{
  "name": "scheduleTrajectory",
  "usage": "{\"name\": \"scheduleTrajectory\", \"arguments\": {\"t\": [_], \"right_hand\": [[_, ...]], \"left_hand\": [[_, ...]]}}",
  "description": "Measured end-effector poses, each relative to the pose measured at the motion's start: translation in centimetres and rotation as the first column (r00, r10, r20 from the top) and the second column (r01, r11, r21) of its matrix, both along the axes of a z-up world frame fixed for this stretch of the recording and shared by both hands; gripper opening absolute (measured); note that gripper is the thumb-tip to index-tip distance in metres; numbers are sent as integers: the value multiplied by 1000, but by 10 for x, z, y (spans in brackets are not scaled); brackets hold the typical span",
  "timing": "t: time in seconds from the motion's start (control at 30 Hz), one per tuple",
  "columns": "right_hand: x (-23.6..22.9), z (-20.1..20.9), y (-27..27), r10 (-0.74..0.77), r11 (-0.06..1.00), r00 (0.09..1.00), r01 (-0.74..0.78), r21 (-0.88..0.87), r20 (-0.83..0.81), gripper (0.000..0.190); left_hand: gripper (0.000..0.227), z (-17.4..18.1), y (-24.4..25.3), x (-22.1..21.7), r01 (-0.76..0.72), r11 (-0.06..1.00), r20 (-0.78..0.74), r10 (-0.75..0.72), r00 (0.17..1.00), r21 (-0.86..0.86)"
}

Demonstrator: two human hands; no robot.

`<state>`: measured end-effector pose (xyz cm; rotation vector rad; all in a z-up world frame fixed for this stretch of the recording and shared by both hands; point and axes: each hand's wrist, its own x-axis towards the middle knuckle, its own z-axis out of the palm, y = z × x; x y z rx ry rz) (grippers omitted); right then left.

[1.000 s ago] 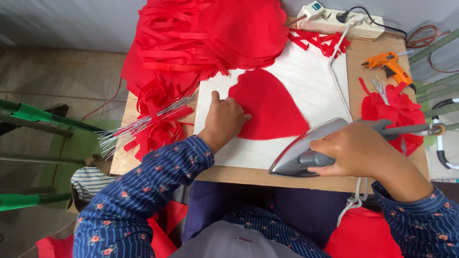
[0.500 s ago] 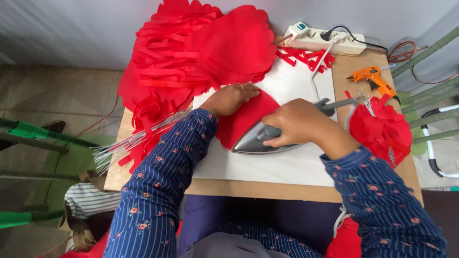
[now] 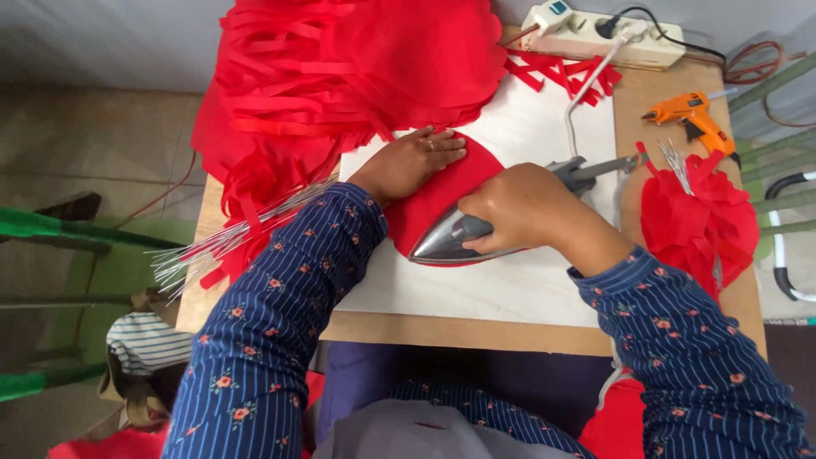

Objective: Ironing red fabric petals and assembling them into a large decorative flower

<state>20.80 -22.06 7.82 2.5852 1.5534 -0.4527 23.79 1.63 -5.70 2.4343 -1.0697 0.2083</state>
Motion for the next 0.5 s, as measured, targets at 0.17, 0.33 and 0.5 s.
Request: {"name": "scheduleTrajectory", "arguments": {"t": [0.17,0.33,0.5], "right_hand": [[-8,-4,-12,14,1000,1000,-13,-22,23,48],[-19,-15,-33,35,999,997,-34,-14,72,56],[-33,-12,-52,26,997,999,-23,-74,32,55]], "left_hand": [[34,-3,-1,1,-10,1000,-1,10,1000,-21],[34,-5,-2,1,-16,999,-24,14,1000,-51],[34,-5,-3,2,-26,997,-50,23,998,-67]]}}
